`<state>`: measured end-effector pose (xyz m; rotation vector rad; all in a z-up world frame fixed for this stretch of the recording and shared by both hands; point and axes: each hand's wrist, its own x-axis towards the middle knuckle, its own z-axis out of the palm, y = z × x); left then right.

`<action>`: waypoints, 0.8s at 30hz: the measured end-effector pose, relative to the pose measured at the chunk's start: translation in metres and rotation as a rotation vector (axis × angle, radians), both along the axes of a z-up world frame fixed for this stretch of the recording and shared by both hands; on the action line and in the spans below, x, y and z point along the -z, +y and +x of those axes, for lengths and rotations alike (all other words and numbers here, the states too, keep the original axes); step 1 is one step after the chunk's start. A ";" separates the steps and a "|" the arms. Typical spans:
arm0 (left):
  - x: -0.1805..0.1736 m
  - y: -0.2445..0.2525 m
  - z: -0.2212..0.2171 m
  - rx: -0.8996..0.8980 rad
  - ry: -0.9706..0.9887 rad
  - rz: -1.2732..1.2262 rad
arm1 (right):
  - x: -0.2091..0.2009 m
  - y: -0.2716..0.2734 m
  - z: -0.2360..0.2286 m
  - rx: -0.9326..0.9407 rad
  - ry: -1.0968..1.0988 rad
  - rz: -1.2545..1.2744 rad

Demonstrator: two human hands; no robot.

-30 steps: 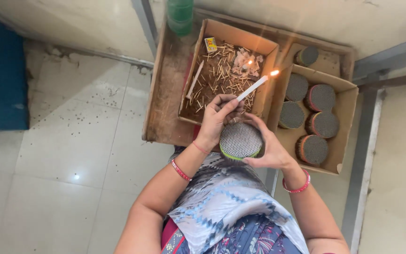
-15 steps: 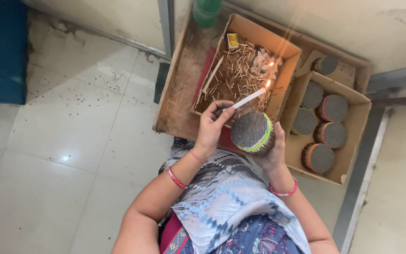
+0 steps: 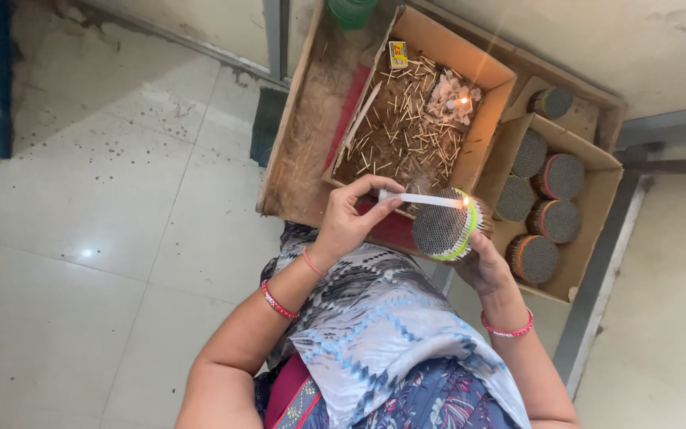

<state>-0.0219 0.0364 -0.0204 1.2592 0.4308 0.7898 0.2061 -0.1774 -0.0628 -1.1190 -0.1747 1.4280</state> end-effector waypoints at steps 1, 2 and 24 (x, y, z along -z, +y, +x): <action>0.001 0.001 0.000 0.000 -0.001 -0.002 | 0.000 0.000 0.000 0.000 -0.001 -0.002; 0.003 0.001 0.000 0.002 0.017 0.005 | 0.001 0.000 0.000 0.009 0.008 -0.017; 0.013 0.012 -0.004 -0.042 0.136 0.107 | -0.012 0.010 0.002 0.074 -0.098 -0.168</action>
